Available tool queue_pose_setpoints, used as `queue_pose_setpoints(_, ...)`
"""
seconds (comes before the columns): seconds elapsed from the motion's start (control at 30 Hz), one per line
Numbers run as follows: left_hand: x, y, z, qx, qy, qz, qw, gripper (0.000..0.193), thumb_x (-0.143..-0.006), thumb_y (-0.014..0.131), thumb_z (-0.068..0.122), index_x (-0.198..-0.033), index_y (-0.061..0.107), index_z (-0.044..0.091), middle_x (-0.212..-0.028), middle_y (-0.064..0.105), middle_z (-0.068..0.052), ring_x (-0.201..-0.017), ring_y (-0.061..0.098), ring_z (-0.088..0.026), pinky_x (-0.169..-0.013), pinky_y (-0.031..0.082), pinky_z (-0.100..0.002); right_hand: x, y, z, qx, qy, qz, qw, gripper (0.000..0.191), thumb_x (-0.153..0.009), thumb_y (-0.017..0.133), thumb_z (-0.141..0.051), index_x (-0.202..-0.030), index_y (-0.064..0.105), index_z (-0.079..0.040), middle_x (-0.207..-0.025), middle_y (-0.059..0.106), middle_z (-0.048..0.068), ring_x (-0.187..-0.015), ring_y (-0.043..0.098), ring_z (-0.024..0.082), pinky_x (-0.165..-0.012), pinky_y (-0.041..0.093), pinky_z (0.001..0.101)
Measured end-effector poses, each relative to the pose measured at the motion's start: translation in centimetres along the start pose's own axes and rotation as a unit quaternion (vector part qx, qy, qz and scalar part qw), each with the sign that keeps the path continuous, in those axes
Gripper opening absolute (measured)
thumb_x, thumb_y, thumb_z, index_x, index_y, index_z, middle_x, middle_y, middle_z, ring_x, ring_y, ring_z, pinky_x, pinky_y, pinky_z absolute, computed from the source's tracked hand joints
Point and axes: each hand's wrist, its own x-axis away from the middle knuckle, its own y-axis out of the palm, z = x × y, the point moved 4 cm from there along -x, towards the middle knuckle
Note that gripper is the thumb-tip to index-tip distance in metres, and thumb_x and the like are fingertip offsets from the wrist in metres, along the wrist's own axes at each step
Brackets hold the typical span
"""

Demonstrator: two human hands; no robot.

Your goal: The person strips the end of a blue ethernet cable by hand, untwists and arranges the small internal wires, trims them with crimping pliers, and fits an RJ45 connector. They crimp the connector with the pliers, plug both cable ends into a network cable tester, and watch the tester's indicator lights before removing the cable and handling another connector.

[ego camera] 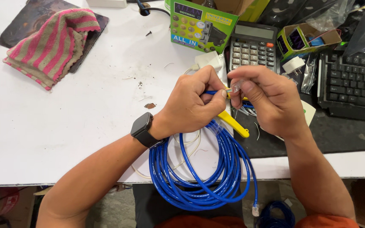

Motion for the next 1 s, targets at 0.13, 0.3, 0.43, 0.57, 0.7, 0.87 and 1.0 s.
queue_pose_setpoints(0.13,0.0,-0.1,0.0,-0.004,0.001,-0.001,1.000,0.010,-0.094,0.067,0.007,-0.089,0.059,0.002,-0.058,0.045,0.007,-0.053,0.038,0.000,-0.049,0.031,-0.023,0.2,0.1,0.3,-0.049,0.004,0.011,0.999,0.012,-0.111,0.052,0.000,-0.122,0.058,0.004,-0.097,0.066,0.006,-0.085,0.064,0.011,-0.076,0.054,0.0248)
queue_pose_setpoints(0.3,0.0,-0.1,0.1,-0.006,0.002,-0.003,1.000,0.011,-0.094,0.067,0.007,-0.089,0.059,0.002,-0.057,0.045,0.007,-0.053,0.039,0.000,-0.048,0.032,-0.023,0.4,-0.2,0.5,-0.006,-0.009,0.013,1.000,0.013,-0.110,0.055,0.001,-0.122,0.059,0.004,-0.094,0.067,0.006,-0.084,0.064,0.011,-0.075,0.055,0.0247)
queue_pose_setpoints(0.43,0.0,-0.1,0.1,-0.004,0.006,-0.008,1.000,0.011,-0.094,0.066,0.008,-0.089,0.058,0.002,-0.057,0.045,0.006,-0.052,0.039,0.000,-0.049,0.031,-0.024,0.5,-0.1,0.6,-0.009,-0.011,0.019,1.000,0.015,-0.108,0.058,0.002,-0.122,0.059,0.004,-0.095,0.068,0.006,-0.084,0.066,0.011,-0.074,0.054,0.0241)
queue_pose_setpoints(0.57,-0.1,-0.1,0.1,-0.004,0.006,-0.010,1.000,0.011,-0.094,0.067,0.008,-0.089,0.059,0.002,-0.057,0.045,0.006,-0.053,0.039,-0.001,-0.049,0.031,-0.024,0.6,-0.1,0.3,0.006,-0.031,0.004,1.000,0.019,-0.104,0.061,0.006,-0.122,0.060,0.003,-0.099,0.070,0.008,-0.087,0.069,0.012,-0.076,0.057,0.0243)
queue_pose_setpoints(0.7,-0.1,-0.2,0.2,-0.014,0.025,-0.007,1.000,0.011,-0.094,0.067,0.008,-0.090,0.058,0.002,-0.058,0.046,0.005,-0.054,0.040,-0.002,-0.050,0.033,-0.025,0.5,-0.2,-0.3,0.072,-0.056,-0.001,0.996,0.019,-0.101,0.062,0.008,-0.120,0.062,0.003,-0.094,0.074,0.008,-0.084,0.072,0.012,-0.074,0.057,0.0234)
queue_pose_setpoints(0.87,0.1,-0.2,0.4,0.015,0.030,-0.011,0.999,0.022,-0.094,0.067,0.006,-0.107,0.050,0.002,-0.062,0.047,0.004,-0.056,0.042,-0.004,-0.052,0.032,-0.025,0.3,0.1,-0.5,0.082,-0.065,0.008,0.994,0.015,-0.102,0.062,0.008,-0.116,0.064,0.002,-0.091,0.073,0.008,-0.082,0.073,0.012,-0.074,0.059,0.0236)
queue_pose_setpoints(1.0,0.3,-0.2,0.3,0.046,0.025,-0.032,0.998,0.028,-0.098,0.065,0.004,-0.113,0.042,0.004,-0.066,0.049,0.003,-0.058,0.043,-0.004,-0.056,0.033,-0.024,0.4,0.1,-0.8,0.112,-0.070,0.016,0.991,0.014,-0.101,0.063,0.008,-0.114,0.065,0.003,-0.089,0.074,0.009,-0.082,0.074,0.013,-0.072,0.059,0.0234)
